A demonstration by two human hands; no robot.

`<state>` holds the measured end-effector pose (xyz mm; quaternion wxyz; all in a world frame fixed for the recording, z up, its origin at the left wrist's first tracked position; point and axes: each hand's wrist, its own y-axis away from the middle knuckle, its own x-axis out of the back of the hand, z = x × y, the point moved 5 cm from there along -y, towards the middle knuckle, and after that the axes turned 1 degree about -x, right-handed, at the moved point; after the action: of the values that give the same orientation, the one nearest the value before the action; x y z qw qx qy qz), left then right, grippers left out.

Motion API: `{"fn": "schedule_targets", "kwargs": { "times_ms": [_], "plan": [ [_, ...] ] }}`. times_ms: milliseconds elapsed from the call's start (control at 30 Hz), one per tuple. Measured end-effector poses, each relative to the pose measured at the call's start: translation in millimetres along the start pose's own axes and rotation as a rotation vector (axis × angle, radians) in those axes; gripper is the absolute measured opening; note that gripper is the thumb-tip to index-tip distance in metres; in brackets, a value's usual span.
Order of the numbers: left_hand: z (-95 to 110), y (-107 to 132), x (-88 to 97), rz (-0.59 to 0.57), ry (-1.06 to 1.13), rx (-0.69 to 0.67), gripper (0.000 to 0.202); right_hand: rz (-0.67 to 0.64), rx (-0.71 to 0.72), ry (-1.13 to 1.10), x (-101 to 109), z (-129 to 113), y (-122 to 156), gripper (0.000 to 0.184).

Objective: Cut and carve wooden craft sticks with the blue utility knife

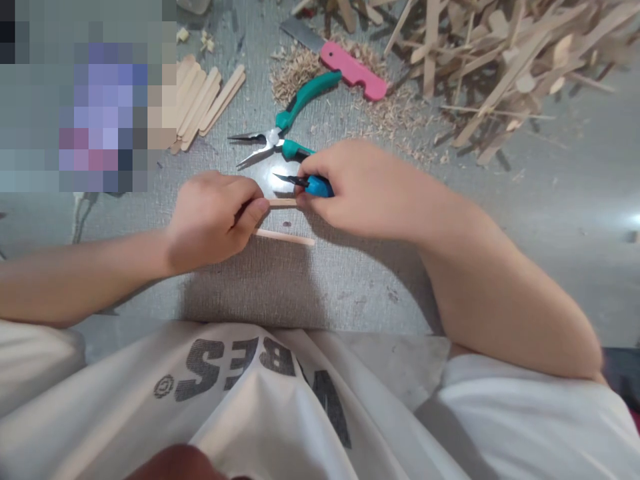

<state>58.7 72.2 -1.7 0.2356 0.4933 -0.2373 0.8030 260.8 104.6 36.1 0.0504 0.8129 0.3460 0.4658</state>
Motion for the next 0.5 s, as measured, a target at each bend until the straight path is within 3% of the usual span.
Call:
{"fn": "schedule_targets", "kwargs": {
  "times_ms": [100, 233, 367, 500],
  "plan": [
    [1, -1, 0.7, -0.029, -0.028, -0.025, 0.040, -0.030, -0.061, 0.001, -3, -1, -2, 0.019],
    [0, -2, 2.0, -0.024, -0.022, -0.031, 0.042, 0.075, -0.038, 0.025, 0, -1, 2, 0.013],
    [-4, -1, 0.9, -0.013, -0.024, 0.020, 0.043, 0.029, 0.010, 0.131, -4, 0, 8, 0.038],
    [-5, 0, -0.5, -0.007, -0.004, 0.034, 0.040, -0.064, 0.045, 0.186, -13, -2, 8, 0.048]
  ]
}}
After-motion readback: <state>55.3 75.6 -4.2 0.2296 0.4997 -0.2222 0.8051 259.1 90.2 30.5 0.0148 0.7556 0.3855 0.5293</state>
